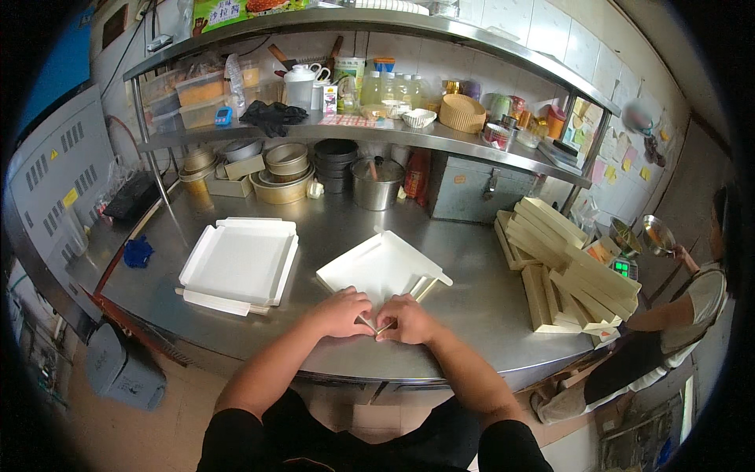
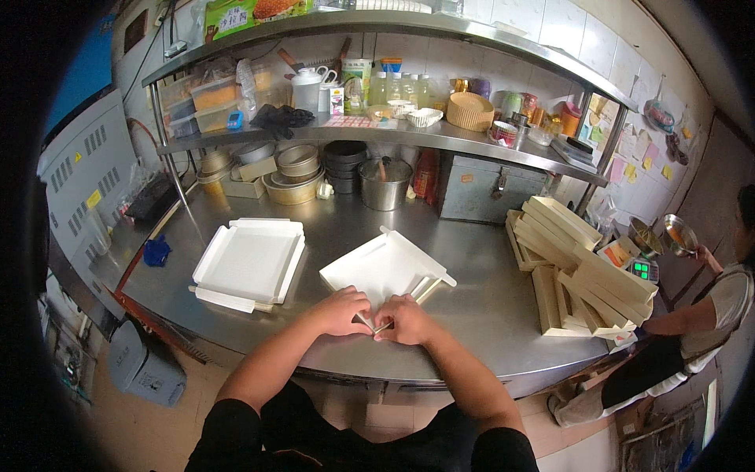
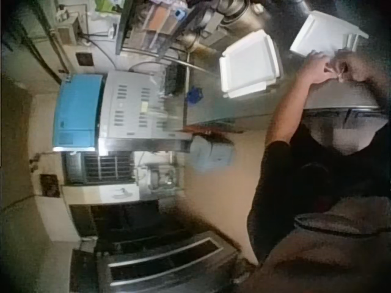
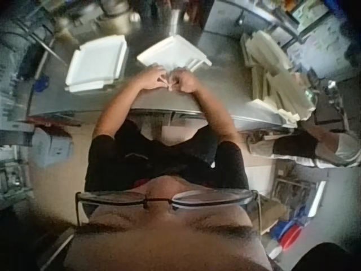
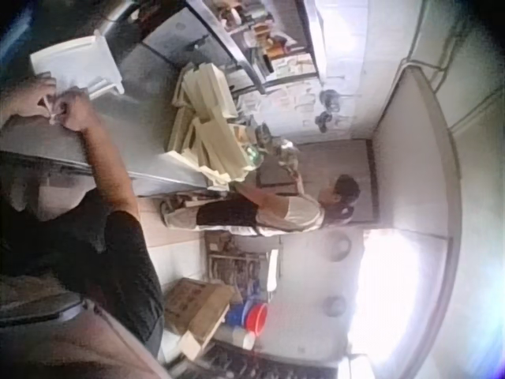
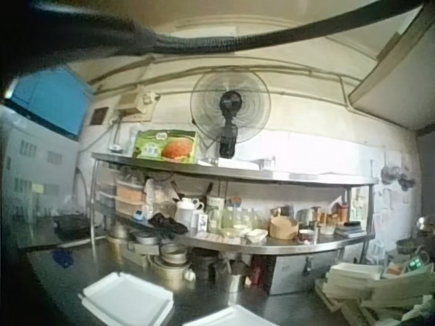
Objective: The person assembles flat-packed white cardboard boxes on a stainless steel countertop. They fold the side flaps, tuck in tabs, and secure the structure, then place the completed box on a growing stack to the right.
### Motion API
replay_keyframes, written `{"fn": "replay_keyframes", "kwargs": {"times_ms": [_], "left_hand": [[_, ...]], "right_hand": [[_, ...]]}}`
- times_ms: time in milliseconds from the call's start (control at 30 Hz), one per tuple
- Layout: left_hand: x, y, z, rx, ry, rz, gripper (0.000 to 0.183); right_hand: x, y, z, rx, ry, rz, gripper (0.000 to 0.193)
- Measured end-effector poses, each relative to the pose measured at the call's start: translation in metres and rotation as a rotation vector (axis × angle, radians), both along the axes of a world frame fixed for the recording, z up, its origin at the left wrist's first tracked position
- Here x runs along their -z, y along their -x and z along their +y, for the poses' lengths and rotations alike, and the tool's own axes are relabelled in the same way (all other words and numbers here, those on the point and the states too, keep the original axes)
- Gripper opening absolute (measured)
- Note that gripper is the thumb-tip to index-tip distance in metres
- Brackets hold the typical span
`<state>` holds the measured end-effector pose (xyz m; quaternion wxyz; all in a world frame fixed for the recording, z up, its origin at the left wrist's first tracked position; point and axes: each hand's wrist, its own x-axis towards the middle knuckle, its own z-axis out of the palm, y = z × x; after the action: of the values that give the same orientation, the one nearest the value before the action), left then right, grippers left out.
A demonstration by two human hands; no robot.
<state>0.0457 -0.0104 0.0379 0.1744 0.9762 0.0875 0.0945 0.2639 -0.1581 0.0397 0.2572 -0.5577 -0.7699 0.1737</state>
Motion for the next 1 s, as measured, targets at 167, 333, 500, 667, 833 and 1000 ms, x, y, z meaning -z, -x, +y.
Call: {"fn": "replay_keyframes", "kwargs": {"times_ms": [167,333,500,667,833,1000], "left_hand": [[-0.008,-0.005,0.0,0.033,-0.039,0.147,0.046],[-0.009,-0.007,0.002,0.009,0.016,0.148,0.044],[-0.004,-0.005,0.005,0.026,0.053,0.112,0.04],[0.001,0.004,-0.003,0.092,-0.039,-0.083,0.03],[0.018,0.011,-0.01,0.119,0.014,-0.232,0.021],[0.018,0.009,-0.02,0.05,0.046,-0.291,0.019]], "right_hand": [[0.018,-0.006,-0.003,-0.059,-0.157,0.046,0.025],[0.019,-0.004,-0.002,-0.064,-0.188,0.085,0.024],[0.022,-0.005,0.001,-0.08,-0.239,0.104,0.025],[0.021,-0.008,-0.001,-0.064,-0.229,0.088,0.026],[0.024,-0.005,-0.001,-0.028,-0.352,0.118,0.027],[0.027,-0.005,-0.001,0.033,-0.315,0.013,0.036]]}}
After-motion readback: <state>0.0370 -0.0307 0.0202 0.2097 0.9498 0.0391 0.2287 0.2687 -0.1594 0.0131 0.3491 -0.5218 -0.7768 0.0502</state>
